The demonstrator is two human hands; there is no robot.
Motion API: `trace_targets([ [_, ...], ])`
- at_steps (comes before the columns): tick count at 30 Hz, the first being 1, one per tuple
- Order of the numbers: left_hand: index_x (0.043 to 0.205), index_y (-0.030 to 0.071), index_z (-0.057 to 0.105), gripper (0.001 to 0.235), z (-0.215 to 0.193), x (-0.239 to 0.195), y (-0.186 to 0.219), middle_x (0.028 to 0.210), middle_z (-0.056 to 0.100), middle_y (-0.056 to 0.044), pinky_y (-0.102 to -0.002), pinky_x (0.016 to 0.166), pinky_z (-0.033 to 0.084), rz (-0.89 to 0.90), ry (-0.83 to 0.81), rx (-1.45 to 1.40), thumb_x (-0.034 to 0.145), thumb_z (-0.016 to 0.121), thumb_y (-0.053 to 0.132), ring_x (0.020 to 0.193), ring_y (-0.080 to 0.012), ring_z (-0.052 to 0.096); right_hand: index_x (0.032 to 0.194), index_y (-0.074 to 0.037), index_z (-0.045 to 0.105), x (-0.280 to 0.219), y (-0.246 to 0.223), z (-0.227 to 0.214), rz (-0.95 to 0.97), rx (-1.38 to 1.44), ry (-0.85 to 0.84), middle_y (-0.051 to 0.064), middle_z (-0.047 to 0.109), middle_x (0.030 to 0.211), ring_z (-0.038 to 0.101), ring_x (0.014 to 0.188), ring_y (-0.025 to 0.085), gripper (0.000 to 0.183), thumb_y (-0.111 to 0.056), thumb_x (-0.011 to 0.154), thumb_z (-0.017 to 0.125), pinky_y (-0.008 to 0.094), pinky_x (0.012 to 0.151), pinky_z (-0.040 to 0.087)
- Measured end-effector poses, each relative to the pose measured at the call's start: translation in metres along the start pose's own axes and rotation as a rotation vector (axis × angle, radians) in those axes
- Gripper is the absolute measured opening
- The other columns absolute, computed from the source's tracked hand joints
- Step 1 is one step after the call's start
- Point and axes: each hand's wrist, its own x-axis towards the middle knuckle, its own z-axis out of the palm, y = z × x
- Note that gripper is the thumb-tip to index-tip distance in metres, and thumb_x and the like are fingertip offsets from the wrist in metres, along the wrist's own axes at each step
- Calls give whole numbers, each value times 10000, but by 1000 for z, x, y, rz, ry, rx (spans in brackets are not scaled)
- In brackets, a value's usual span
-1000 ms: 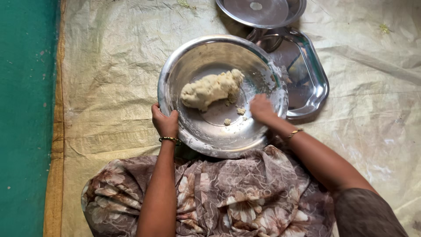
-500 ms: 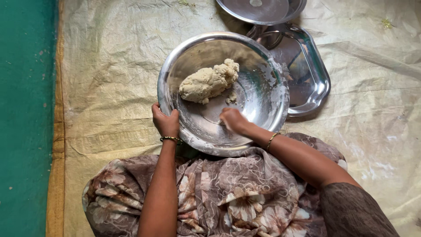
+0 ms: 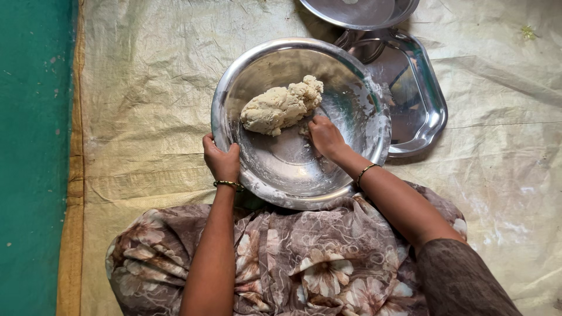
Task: The person sits on a floor covering and kneads a crumbly dough-like mixture in a large metal bowl using both hands. The mixture is gradually combined into a cohesive mass.
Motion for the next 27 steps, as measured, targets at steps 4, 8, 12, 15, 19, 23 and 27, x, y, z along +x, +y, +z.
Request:
trace_targets([
  [4, 1084, 12, 510, 393, 0, -1, 1, 900, 673, -124, -328, 727, 548, -35, -5, 22, 726, 667, 45, 741, -208, 668, 816, 50, 669, 5, 6, -1, 88, 41, -129, 163, 641, 915, 661, 850, 284, 202, -10, 974, 558, 392, 786, 574],
  [8, 1085, 12, 496, 395, 0, 1, 3, 899, 670, -115, -322, 716, 548, -26, -10, -3, 730, 666, 47, 746, -193, 670, 894, -14, 719, 8, -3, -18, 75, 258, -75, 133, 687, 930, 669, 764, 251, 128, -134, 878, 679, 373, 752, 570],
  [12, 1085, 13, 501, 398, 1, 0, -1, 881, 668, -113, -320, 711, 546, -28, -7, -1, 723, 666, 38, 724, -187, 653, 957, 6, 718, 20, -15, -39, 171, 352, 95, 139, 703, 932, 678, 783, 241, 142, -119, 984, 657, 361, 698, 583],
  [15, 1081, 16, 501, 391, 2, 2, -2, 871, 670, -108, -319, 707, 544, -32, -9, -10, 729, 669, 41, 717, -181, 650, 1071, 18, 717, 34, -17, -53, -31, 438, 403, 149, 696, 1000, 682, 845, 248, 140, -27, 960, 646, 356, 765, 570],
  [19, 1092, 18, 502, 399, 1, 1, -2, 875, 676, -105, -317, 705, 546, -42, -15, -10, 732, 673, 49, 722, -177, 660, 1052, -89, 733, 50, -30, -57, 72, 503, 249, 67, 711, 1028, 700, 894, 198, 129, -131, 941, 683, 327, 834, 596],
  [23, 1103, 11, 504, 414, 2, 0, 0, 894, 679, -118, -319, 715, 547, -35, -9, -7, 730, 679, 47, 744, -186, 669, 912, -150, 777, 64, -43, -67, 285, 216, 28, 33, 694, 1098, 566, 1186, 228, 216, -311, 784, 843, 388, 1068, 493],
  [27, 1114, 8, 507, 413, 2, 0, 2, 894, 681, -126, -320, 710, 548, -49, -15, -26, 733, 662, 41, 737, -197, 668, 1205, -196, 615, 84, -37, -80, 182, 82, 0, 84, 472, 1440, 348, 1387, 269, 634, -397, 668, 886, 465, 1192, 341],
])
